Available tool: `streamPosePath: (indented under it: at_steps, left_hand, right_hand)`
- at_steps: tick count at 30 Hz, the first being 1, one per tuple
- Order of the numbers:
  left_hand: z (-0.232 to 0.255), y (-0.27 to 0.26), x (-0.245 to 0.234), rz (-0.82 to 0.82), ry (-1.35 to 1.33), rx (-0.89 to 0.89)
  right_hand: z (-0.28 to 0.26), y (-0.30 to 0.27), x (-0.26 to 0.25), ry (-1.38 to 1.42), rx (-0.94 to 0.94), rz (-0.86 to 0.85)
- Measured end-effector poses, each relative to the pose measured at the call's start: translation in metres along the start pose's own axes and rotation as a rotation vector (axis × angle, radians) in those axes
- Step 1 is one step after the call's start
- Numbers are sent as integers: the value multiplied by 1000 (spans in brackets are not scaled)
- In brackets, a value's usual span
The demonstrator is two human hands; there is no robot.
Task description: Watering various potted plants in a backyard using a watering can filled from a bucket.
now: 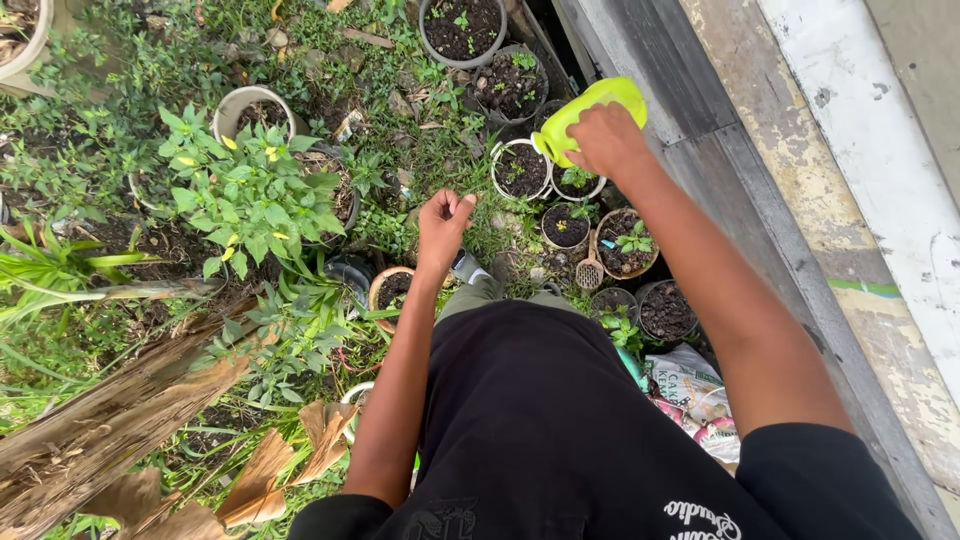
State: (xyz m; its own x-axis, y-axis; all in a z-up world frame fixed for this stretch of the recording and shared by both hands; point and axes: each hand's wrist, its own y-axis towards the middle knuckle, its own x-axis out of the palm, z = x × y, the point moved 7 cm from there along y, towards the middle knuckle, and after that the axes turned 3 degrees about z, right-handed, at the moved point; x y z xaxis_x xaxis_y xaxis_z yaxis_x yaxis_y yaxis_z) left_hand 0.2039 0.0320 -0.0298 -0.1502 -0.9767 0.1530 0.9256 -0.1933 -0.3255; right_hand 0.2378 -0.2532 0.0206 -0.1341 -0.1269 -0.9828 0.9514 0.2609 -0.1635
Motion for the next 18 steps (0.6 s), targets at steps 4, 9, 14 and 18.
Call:
streamPosePath:
  at_steps: [4, 9, 14, 18]
  left_hand:
    - [-7, 2, -4, 7, -3, 4]
    - [10, -6, -4, 31, 36, -54]
    - [7, 0, -5, 25, 20, -49]
    - [4, 5, -5, 16, 40, -55]
  right_hand:
    - [-5, 8, 3, -2, -12, 2]
    - [-8, 15, 7, -59, -15, -33]
    - [-2, 16, 11, -66, 29, -83]
    - [4, 13, 9, -21, 61, -31]
